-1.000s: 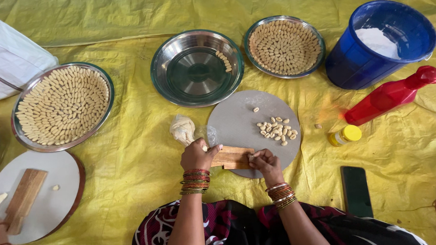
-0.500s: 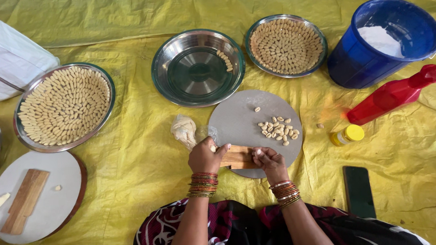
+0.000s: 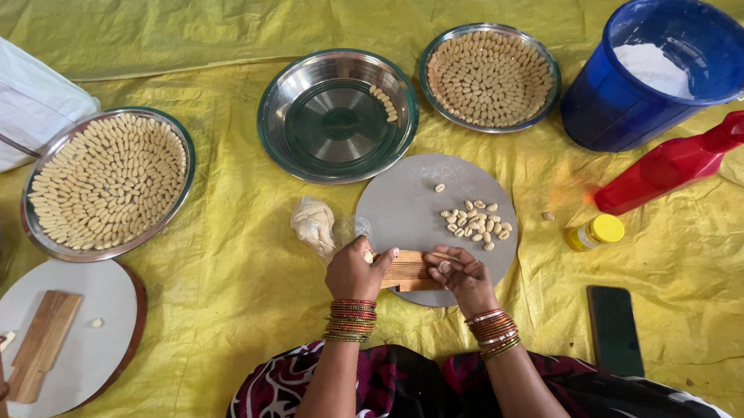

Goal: The person sits on a yellow tarp and repeatedly takes small pieces of dough, presses them against a wooden ridged tool to create grooves, and places the shaped pieces onto a metal tray. Another person works alongside using a similar method.

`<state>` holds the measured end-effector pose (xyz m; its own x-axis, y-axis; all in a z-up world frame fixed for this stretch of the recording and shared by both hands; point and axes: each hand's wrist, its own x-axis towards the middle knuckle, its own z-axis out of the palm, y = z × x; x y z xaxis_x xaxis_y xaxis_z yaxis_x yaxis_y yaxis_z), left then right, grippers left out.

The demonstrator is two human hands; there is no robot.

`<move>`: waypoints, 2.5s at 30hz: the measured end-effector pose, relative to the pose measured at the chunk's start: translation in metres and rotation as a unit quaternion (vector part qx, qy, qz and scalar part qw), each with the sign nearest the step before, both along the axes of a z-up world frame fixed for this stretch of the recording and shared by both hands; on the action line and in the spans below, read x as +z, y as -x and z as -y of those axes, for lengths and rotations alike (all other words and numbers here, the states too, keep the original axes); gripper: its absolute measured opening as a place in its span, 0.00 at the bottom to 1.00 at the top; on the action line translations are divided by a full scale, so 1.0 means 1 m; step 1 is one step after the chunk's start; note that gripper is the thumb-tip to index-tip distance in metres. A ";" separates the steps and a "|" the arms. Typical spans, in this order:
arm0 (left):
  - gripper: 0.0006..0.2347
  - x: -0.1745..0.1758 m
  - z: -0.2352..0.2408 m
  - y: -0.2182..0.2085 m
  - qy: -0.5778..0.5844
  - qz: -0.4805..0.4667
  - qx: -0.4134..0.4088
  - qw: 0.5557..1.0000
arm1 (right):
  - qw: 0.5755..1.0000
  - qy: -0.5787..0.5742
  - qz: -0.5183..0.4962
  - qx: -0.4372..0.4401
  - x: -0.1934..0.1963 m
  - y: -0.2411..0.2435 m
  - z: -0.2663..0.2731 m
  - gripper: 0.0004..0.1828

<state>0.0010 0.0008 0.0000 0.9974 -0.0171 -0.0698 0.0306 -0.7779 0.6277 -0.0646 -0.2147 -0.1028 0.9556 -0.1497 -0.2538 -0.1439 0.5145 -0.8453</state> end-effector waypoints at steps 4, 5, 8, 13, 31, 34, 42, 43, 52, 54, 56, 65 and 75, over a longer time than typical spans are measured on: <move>0.22 -0.001 0.000 0.000 0.002 -0.004 0.002 1.000 | 0.995 -0.091 0.007 -0.028 0.020 0.002 -0.002 0.23; 0.22 -0.001 0.000 0.000 0.000 -0.002 0.001 1.000 | 0.996 -0.081 -0.009 -0.027 0.024 0.002 -0.002 0.23; 0.22 -0.001 0.000 0.000 -0.002 0.003 -0.002 1.000 | 0.996 -0.070 -0.051 -0.033 0.030 0.001 0.001 0.22; 0.22 0.000 0.000 -0.001 0.002 0.019 -0.007 1.000 | 0.994 -0.109 -0.011 -0.021 0.014 0.001 0.010 0.21; 0.21 -0.001 0.003 0.003 0.008 0.026 -0.007 1.000 | 0.993 0.008 -0.096 -0.061 -0.003 0.002 0.013 0.16; 0.21 -0.002 0.003 0.001 0.005 0.014 -0.006 1.000 | 0.997 0.032 -0.069 -0.024 0.003 0.001 0.012 0.10; 0.21 -0.003 0.003 0.002 0.008 0.020 -0.010 1.000 | 0.994 0.093 -0.061 -0.020 -0.004 0.003 0.009 0.15; 0.21 -0.003 0.003 0.002 0.010 0.025 -0.011 1.000 | 0.994 0.088 -0.065 -0.021 -0.004 0.003 0.009 0.17; 0.19 0.001 0.008 0.007 0.018 0.016 -0.024 0.999 | 0.986 0.150 -0.067 0.034 0.018 0.006 -0.008 0.10; 0.18 0.001 0.010 0.008 0.022 0.037 -0.029 0.999 | 0.984 0.159 -0.054 0.052 0.023 0.008 -0.016 0.10; 0.18 0.001 0.010 0.009 0.023 0.046 -0.031 0.998 | 0.984 0.164 -0.045 0.061 0.029 0.010 -0.023 0.11; 0.18 -0.002 0.013 0.011 0.014 0.046 -0.037 0.998 | 0.987 0.156 -0.026 0.023 0.032 0.009 -0.034 0.11; 0.19 -0.005 0.013 0.013 0.006 0.076 -0.042 0.996 | 0.989 0.145 -0.015 0.009 0.004 0.009 -0.025 0.07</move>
